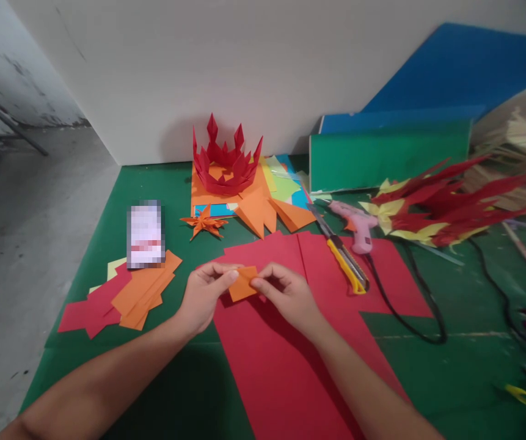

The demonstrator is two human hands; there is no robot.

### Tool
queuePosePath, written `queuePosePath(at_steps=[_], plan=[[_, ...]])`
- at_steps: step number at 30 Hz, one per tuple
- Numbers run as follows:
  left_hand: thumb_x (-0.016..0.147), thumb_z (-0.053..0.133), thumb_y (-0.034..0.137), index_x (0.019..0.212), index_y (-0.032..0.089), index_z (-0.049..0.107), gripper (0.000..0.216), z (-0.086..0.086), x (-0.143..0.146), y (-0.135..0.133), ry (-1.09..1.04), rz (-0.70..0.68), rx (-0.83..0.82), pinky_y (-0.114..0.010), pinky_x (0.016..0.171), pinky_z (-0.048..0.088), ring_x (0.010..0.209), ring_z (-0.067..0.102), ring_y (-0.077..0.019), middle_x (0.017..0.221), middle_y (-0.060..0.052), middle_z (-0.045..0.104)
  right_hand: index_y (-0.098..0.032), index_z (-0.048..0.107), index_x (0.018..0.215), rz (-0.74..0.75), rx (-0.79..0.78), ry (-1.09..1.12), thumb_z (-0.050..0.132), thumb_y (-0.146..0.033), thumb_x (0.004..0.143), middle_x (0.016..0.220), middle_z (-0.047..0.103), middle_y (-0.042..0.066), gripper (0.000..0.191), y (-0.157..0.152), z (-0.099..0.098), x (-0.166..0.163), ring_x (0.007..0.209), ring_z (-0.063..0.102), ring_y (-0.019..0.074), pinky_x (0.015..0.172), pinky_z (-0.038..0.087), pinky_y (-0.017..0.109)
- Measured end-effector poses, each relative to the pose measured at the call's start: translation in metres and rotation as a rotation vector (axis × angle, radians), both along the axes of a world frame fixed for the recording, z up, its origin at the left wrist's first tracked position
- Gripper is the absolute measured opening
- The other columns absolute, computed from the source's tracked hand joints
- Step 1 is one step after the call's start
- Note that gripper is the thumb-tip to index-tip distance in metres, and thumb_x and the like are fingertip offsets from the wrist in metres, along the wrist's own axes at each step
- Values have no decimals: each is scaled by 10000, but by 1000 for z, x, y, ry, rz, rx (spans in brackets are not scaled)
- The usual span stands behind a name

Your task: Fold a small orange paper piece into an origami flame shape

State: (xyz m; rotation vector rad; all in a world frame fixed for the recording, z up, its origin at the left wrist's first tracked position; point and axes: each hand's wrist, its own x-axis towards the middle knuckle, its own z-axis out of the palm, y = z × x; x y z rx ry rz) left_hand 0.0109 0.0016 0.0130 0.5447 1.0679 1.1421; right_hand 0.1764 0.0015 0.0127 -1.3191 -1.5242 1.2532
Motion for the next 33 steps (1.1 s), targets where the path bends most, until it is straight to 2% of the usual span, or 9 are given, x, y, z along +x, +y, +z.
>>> queuePosePath(at_steps=[7,11,17,21,26,30,33], plan=[[553,839,308,614,151,599,293,0,1,1,-75,50,9,-240,676,512,677,646,-113,751,-23,723,-208,524,642,62,46,-65,572,-342,837,577,553,-22,241,-1,0,-1,560,521,135,569,404,262],[597,821,305,649,149,608,269,-3,3,-1,-91,65,34,-220,715,493,722,636,-100,788,-14,715,-206,484,620,108,90,-129,533,-344,860,569,541,-19,281,-2,2,-2,552,508,132,563,386,258],[625,807,300,676,153,619,244,-6,4,-3,-62,70,68,-232,733,487,741,629,-105,799,-10,704,-209,381,583,190,192,-273,451,-327,897,537,434,-32,342,-4,1,-2,513,415,117,508,303,248],[626,805,312,653,150,587,273,-3,3,0,-75,99,61,-218,691,482,697,606,-90,765,10,679,-206,425,609,262,212,-205,434,-311,913,575,474,-18,322,-3,3,0,557,458,124,547,343,252],[618,812,309,669,153,547,312,0,0,5,-167,122,32,-215,719,489,736,601,-87,789,29,647,-219,480,823,155,228,-83,568,-296,850,755,556,0,120,-3,0,0,685,544,142,649,429,268],[680,776,323,708,155,533,296,2,0,4,-263,-8,-35,-210,664,498,680,593,-90,728,16,631,-229,438,842,107,212,-75,609,-278,821,761,535,-11,179,-5,-6,-3,665,535,136,614,437,256],[709,759,300,698,147,528,277,2,1,2,-296,-54,-51,-195,661,504,656,582,-77,705,13,620,-229,451,850,96,236,-56,605,-304,827,777,532,-5,172,-5,-8,-4,699,537,145,631,447,260]])
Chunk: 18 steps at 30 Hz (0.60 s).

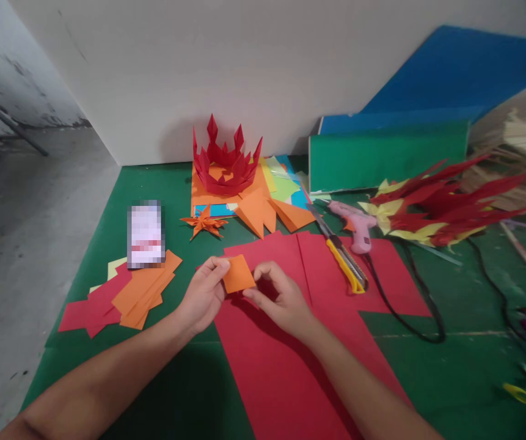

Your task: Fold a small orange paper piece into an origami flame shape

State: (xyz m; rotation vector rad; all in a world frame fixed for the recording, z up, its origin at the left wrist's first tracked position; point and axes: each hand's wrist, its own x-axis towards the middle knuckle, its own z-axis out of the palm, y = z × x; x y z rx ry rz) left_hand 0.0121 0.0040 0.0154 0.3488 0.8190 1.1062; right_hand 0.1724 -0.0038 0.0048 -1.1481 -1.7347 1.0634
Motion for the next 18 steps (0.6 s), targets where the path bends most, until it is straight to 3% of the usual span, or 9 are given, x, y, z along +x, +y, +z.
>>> queuePosePath(at_steps=[8,14,18], plan=[[785,688,255,796,130,589,160,-8,-3,2,-55,-85,-84,-220,683,531,707,621,-109,760,-23,642,-231,511,855,49,49,-23,553,-239,863,797,595,7,44,1,3,2,736,570,154,673,464,274],[727,745,296,709,150,535,256,-3,0,1,-6,-74,-16,-242,709,529,720,634,-124,727,-4,635,-243,455,1062,-12,133,43,542,-218,856,991,579,59,225,-2,-3,2,844,596,172,728,504,306],[679,783,310,693,154,531,297,0,1,-2,53,-45,27,-180,638,496,660,601,-78,734,19,636,-240,474,1035,-64,201,-33,437,-178,898,948,574,51,155,-3,-5,4,868,583,176,763,482,317]])
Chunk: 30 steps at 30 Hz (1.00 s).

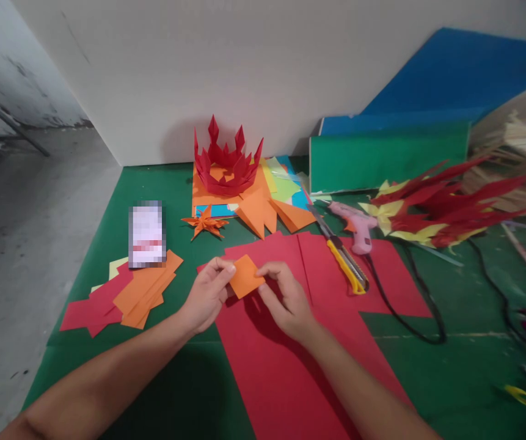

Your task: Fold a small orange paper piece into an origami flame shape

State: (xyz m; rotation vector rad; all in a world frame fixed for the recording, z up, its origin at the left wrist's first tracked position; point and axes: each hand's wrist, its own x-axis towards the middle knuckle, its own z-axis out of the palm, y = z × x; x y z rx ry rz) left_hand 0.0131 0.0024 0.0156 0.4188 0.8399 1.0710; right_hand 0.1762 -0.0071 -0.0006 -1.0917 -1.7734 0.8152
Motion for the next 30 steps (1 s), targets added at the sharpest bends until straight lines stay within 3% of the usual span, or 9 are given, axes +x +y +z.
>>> queuePosePath(at_steps=[6,11,13,17,22,25,28,30], plan=[[665,785,338,697,160,537,307,3,0,-2,49,-62,-9,-207,588,485,612,578,-88,695,27,613,-236,488,960,-89,-67,51,365,-202,933,784,547,7,130,-2,-2,0,636,524,142,593,427,275],[679,765,366,707,164,536,307,-1,-1,0,131,-38,31,-242,666,486,696,592,-111,760,8,613,-245,485,1002,-104,-141,167,375,-261,939,886,593,40,127,-1,1,0,801,589,175,700,467,316],[678,763,373,693,164,544,303,-4,-1,0,224,-22,117,-239,674,468,701,572,-110,755,9,600,-256,461,1039,-103,-173,216,423,-292,926,875,595,30,124,0,3,0,814,594,173,718,471,315],[694,753,320,706,172,603,212,-8,-1,-3,405,29,322,-233,704,434,715,545,-115,735,4,590,-255,441,1065,-26,-218,202,516,-295,886,691,503,-44,198,1,5,-2,614,539,127,627,445,270],[738,713,253,794,188,618,129,-7,-1,-5,502,107,376,-225,713,431,767,562,-124,803,-6,594,-236,405,1166,137,-383,159,537,-290,873,590,453,-85,326,0,7,-4,531,516,118,576,433,260],[724,727,222,933,207,564,265,-8,0,-7,455,137,382,-222,760,445,832,579,-125,864,-4,587,-236,415,1158,87,-451,232,584,-323,839,571,466,-93,371,1,8,-5,523,537,122,576,452,266],[689,759,215,1059,226,474,467,-11,1,-8,356,17,360,-255,764,478,854,615,-153,909,-16,608,-232,431,1085,8,-504,339,619,-362,808,549,495,-90,359,3,9,-7,512,558,128,559,471,270],[698,752,228,1081,227,452,486,-13,2,-8,350,-53,341,-271,742,495,838,634,-167,926,-30,623,-229,428,1083,1,-535,371,633,-364,796,555,527,-79,378,4,10,-7,523,574,133,559,483,274]])
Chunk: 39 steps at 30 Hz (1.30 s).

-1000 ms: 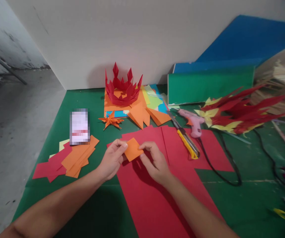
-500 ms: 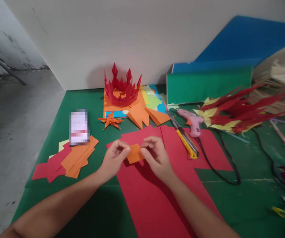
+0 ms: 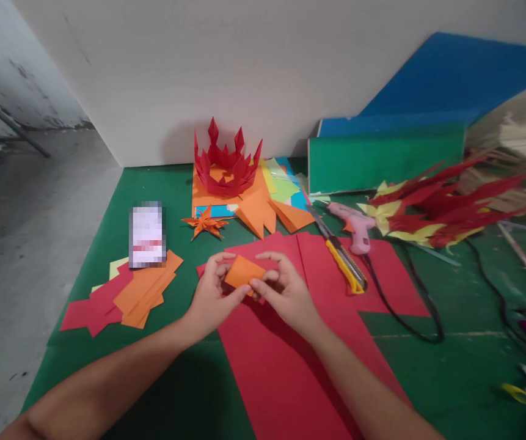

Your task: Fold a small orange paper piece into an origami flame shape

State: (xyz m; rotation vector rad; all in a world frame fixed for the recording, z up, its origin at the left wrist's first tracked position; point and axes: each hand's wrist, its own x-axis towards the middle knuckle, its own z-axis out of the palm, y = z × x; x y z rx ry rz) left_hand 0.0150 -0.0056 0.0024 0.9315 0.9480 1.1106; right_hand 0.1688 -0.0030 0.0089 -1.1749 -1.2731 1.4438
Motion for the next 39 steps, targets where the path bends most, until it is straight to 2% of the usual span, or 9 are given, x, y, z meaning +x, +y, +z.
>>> queuePosePath(at_steps=[3,6,9,13,17,21,29,34,39], plan=[[731,723,238,1061,222,469,417,-2,-1,0,66,7,12,-269,732,499,845,638,-169,930,-39,633,-225,450,1078,9,-10,-10,631,-353,796,570,554,-64,360,0,0,0,547,588,138,580,497,284],[728,723,220,1039,219,499,383,-3,-2,0,118,27,46,-259,736,490,861,644,-172,922,-43,647,-220,532,903,-8,54,-82,635,-361,784,666,598,-16,211,2,-1,2,638,607,151,619,507,295],[728,720,213,1042,219,520,372,-2,-3,-1,167,-2,54,-258,721,479,800,653,-167,881,-43,672,-210,560,763,-64,126,-141,667,-363,751,761,613,16,188,3,-3,3,710,602,160,636,505,290],[719,721,215,1054,225,534,383,-1,-4,-3,210,-50,60,-249,669,468,725,642,-156,847,-34,684,-205,552,731,-86,50,-92,683,-370,736,696,587,-8,211,4,-2,4,557,535,117,526,465,259],[713,718,200,1022,223,536,359,1,-3,-2,221,-49,77,-238,641,469,705,627,-143,850,-27,665,-201,543,693,-85,7,-60,720,-392,699,688,589,-9,260,5,1,4,574,539,117,542,460,260],[725,710,210,974,199,531,306,4,-2,1,177,4,38,-214,613,452,717,611,-131,811,-21,642,-205,497,651,-119,-2,-70,724,-440,688,573,538,-42,328,6,2,5,494,493,103,506,428,254],[680,756,237,774,198,469,305,8,-3,4,135,143,-5,-205,587,451,611,550,-82,740,39,552,-211,495,718,-182,-52,-25,733,-424,682,552,550,-47,321,8,1,6,481,525,112,465,424,244],[659,763,196,749,186,568,215,4,-5,6,201,153,21,-190,583,444,628,557,-95,682,29,578,-238,472,854,-186,29,45,727,-335,700,591,550,-70,313,8,-2,5,523,577,116,517,480,248],[708,715,198,772,203,650,92,3,-6,7,198,124,55,-230,625,487,645,587,-117,766,-1,636,-238,523,876,-219,151,-77,692,-316,743,809,595,9,229,5,-3,5,705,610,156,610,536,296]])
